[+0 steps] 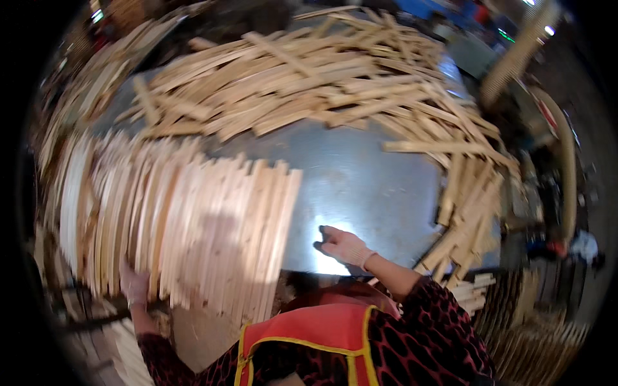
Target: The person picks up thin wooden planks from a large pile on a metal table and stacks them neatly into a growing pile. The person repeatedly grabs handfuls of planks, aligns them, and places them onto the stack, occasionally adjusting the pile to keep it organized.
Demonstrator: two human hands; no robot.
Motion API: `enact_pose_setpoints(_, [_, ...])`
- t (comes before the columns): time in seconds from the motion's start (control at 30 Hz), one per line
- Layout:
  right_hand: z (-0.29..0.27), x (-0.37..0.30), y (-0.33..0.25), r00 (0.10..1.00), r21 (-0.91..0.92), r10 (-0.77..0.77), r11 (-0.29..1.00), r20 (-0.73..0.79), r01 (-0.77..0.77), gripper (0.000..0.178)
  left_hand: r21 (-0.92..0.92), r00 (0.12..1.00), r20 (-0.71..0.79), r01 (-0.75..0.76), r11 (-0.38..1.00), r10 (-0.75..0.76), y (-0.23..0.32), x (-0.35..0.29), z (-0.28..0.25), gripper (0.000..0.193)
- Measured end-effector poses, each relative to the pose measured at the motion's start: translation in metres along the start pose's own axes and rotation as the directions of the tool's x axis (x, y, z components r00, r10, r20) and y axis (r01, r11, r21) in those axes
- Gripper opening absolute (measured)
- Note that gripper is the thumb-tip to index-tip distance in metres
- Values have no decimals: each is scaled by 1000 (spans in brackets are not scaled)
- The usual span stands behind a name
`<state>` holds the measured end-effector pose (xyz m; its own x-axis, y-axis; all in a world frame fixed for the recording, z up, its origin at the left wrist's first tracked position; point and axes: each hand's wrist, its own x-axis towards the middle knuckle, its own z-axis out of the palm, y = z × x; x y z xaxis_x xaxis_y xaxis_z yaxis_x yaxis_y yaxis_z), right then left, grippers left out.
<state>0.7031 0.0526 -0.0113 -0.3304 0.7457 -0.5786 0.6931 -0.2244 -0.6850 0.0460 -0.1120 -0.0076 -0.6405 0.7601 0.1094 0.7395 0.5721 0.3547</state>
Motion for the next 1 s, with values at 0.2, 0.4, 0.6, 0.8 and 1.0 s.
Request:
enact_pose_setpoints(0.2, [-128, 45, 98, 870, -223, -199, 969, -452, 106, 50, 601, 991, 88, 27, 799, -100, 130, 3, 3, 101])
enact_pose_setpoints(0.4, [-299, 123, 141, 753, -754, -373, 611, -542, -240, 55, -427, 927, 287, -102, 899, 241, 304, -105, 96, 91])
enact_pose_setpoints(0.6, [-254, 111, 141, 892, -866, -438, 484, -114, 127, 38, -197, 547, 390, -737, 647, 741, 440, -221, 169, 96])
enact_pose_setpoints(0.8, [-326, 17, 193, 499, -389, -253, 901, -829, -190, 37, -34, 393, 710, -810, 586, 585, 558, -266, 190, 100])
enact_pose_setpoints(1.0, [-339, -5, 304, 287, 182, 297, 913, -911, -366, 69, -193, 326, 744, -732, 654, 584, 559, -266, 219, 77])
